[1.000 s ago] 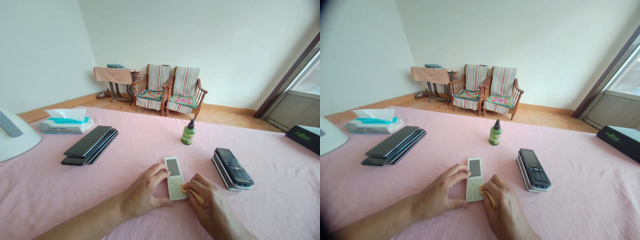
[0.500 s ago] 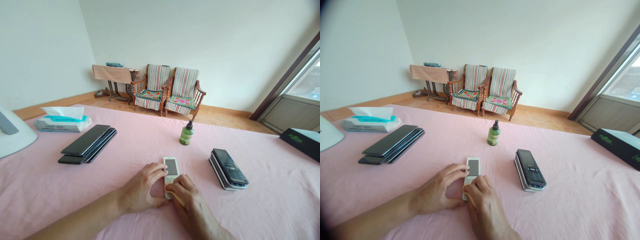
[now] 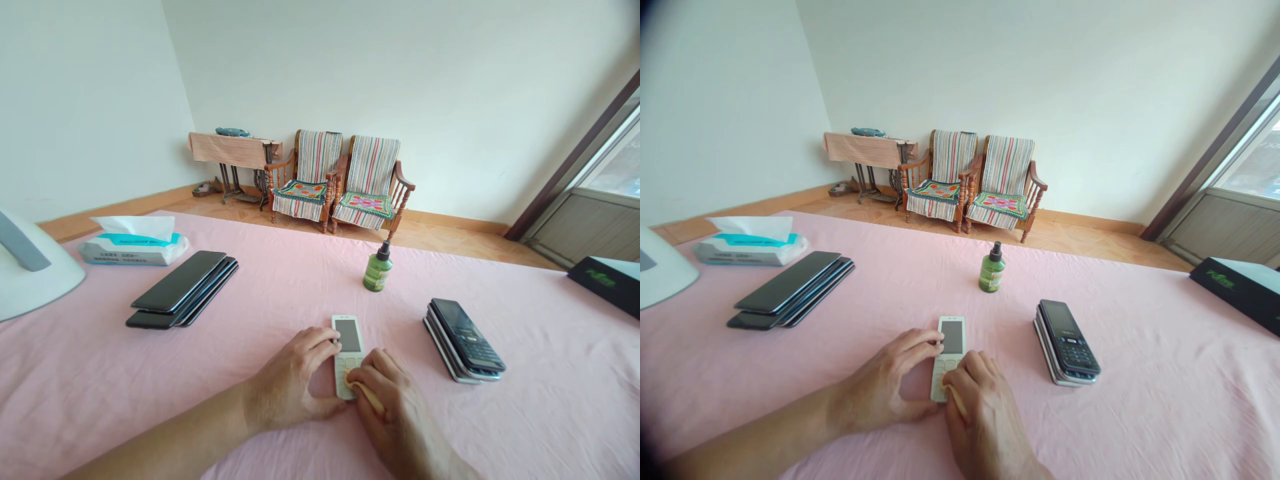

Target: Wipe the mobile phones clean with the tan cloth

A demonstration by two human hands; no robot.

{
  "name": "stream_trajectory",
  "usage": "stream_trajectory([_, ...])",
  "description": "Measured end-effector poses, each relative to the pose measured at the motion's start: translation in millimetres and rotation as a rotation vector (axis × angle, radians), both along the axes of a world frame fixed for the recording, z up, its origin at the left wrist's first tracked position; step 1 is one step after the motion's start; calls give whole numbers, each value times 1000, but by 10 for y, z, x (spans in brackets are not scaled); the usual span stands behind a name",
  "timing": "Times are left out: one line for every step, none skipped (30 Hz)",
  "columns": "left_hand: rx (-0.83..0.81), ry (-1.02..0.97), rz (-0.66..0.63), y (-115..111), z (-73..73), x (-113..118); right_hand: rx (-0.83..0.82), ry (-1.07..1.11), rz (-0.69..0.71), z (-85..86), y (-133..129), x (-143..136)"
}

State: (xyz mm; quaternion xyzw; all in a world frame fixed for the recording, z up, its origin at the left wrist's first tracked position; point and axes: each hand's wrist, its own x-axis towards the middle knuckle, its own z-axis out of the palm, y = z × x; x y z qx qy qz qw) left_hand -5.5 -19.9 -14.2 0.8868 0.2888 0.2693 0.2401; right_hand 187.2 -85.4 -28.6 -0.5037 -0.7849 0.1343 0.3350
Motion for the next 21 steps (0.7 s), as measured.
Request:
stream_trajectory([2, 2, 1, -4, 3, 5, -1, -7, 2, -2, 0, -10])
stream_trajectory([4, 3, 0, -9, 7, 10, -5, -12, 2, -2, 1, -12])
stream_trajectory([7, 2, -3, -13, 11, 14, -6, -15, -4, 0, 3, -7])
stream_trajectory([11, 1, -6, -17, 16, 18, -8, -18, -16, 5, 5, 2])
stream_trajectory([14, 0, -9, -20, 19, 20, -7, -21, -31, 12, 8, 9])
stream_trajectory([17, 1, -10, -22, 21, 22, 0, -25, -43, 21, 12, 12])
stream_trajectory([20, 2, -8, -24, 21, 23, 4, -32, -47, 32, 16, 10])
stream_trajectory([22, 3, -4, -25, 20, 23, 6, -41, -42, 44, 19, 1])
stream_trajectory([24, 5, -1, -25, 17, 23, 7, -50, -31, 56, 23, -13])
stream_trajectory([26, 7, 2, -24, 13, 23, 7, -59, -14, 68, 27, -27])
stream_trajectory([27, 9, 4, -23, 9, 22, 5, -67, 0, 78, 31, -39])
stream_trajectory([29, 9, 3, -22, 6, 21, 4, -74, 5, 86, 34, -45])
stream_trajectory([29, 9, 2, -20, 5, 21, 4, -78, 1, 93, 36, -45])
stream_trajectory([28, 10, 0, -19, 4, 20, 6, -79, -10, 99, 37, -40])
stream_trajectory([26, 9, 0, -18, 4, 19, 9, -78, -25, 104, 37, -32])
stream_trajectory([25, 12, -1, -17, 5, 19, 13, -76, -40, 109, 35, -25])
stream_trajectory([25, 16, -1, -15, 5, 17, 15, -75, -48, 115, 31, -22])
stream_trajectory([27, 22, -1, -13, 4, 15, 17, -76, -43, 121, 27, -25])
stream_trajectory([31, 30, -1, -10, 3, 13, 16, -79, -30, 128, 22, -32])
stream_trajectory([36, 37, -2, -7, 1, 10, 15, -83, -12, 134, 18, -41])
stream_trajectory([40, 44, -5, -3, -2, 6, 10, -87, 5, 138, 16, -49])
